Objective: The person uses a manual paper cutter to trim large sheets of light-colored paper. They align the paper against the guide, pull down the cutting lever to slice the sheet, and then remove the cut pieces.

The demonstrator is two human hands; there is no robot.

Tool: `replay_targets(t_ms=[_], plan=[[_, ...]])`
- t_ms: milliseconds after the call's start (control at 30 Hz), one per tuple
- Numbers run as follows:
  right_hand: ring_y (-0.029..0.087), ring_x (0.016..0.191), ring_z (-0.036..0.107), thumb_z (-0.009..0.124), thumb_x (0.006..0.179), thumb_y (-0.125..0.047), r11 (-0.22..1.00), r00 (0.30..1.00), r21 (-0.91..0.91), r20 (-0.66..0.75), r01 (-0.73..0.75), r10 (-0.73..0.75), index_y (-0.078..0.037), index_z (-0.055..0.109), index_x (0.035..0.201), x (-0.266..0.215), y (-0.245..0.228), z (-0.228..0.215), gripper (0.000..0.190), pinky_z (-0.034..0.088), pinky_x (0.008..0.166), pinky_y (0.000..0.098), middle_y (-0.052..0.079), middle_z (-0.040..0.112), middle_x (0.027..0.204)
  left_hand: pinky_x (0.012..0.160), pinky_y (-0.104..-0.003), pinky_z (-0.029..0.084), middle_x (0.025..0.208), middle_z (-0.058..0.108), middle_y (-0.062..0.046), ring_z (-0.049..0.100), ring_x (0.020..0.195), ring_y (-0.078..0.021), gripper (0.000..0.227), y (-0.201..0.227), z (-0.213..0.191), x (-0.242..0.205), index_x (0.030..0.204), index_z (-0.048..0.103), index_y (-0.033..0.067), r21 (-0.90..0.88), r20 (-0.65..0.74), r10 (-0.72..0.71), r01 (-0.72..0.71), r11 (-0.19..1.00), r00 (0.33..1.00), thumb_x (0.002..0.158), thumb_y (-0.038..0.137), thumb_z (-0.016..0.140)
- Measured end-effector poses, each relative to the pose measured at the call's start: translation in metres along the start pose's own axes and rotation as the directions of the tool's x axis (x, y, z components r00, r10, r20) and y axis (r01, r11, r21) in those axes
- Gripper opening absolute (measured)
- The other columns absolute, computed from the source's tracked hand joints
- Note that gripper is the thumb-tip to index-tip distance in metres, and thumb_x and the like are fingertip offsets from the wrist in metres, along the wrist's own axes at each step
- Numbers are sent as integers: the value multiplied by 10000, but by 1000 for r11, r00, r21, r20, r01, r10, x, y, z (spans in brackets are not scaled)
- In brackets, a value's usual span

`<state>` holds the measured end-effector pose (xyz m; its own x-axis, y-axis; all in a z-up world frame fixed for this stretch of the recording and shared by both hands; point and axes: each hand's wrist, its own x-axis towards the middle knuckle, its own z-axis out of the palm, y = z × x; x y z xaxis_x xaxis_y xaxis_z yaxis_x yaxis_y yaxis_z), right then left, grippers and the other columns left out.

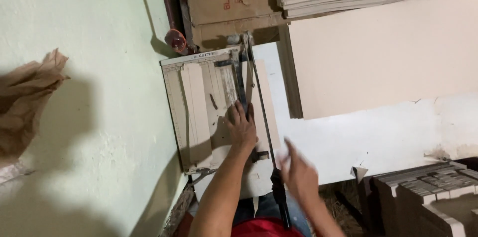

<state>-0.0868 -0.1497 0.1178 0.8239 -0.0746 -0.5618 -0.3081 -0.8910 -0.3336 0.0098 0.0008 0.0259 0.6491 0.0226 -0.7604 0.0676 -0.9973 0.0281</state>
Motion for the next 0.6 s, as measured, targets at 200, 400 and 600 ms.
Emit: replay_targets(t_ms=[200, 400, 600], plan=[[165, 405, 549, 588, 962, -628, 982, 946, -190, 315, -15, 75, -261, -69, 1664, -57, 34, 87, 1029, 479, 400, 292, -26, 627, 548, 1152, -758, 105, 1683, -147, -260, -59, 1546, -461, 1300, -2, 24, 13, 1656, -21, 185, 97, 0, 19, -18, 995, 1000, 768, 521, 867], [458, 712, 686, 571, 884, -235, 989, 991, -111, 103, 98, -87, -193, 81, 1665, -31, 122, 204, 924, 510, 624, 592, 132, 714, 999, 1168, -746, 47, 1693, -135, -239, -70, 1555, -447, 1254, -1, 44, 7, 1651, -59, 207, 7, -4, 29, -29, 1000, 1000, 807, 379, 852], [270, 480, 653, 603, 945, -544, 990, 975, 140, 222, -8, -24, -253, 123, 1610, -72, 19, 24, 870, 521, 468, 380, 67, 689, 596, 1175, -705, -97, 1674, -191, -256, -145, 1544, -460, 1274, -10, 33, -6, 1650, -48, 245, 99, -95, 154, -145, 985, 984, 772, 558, 821]])
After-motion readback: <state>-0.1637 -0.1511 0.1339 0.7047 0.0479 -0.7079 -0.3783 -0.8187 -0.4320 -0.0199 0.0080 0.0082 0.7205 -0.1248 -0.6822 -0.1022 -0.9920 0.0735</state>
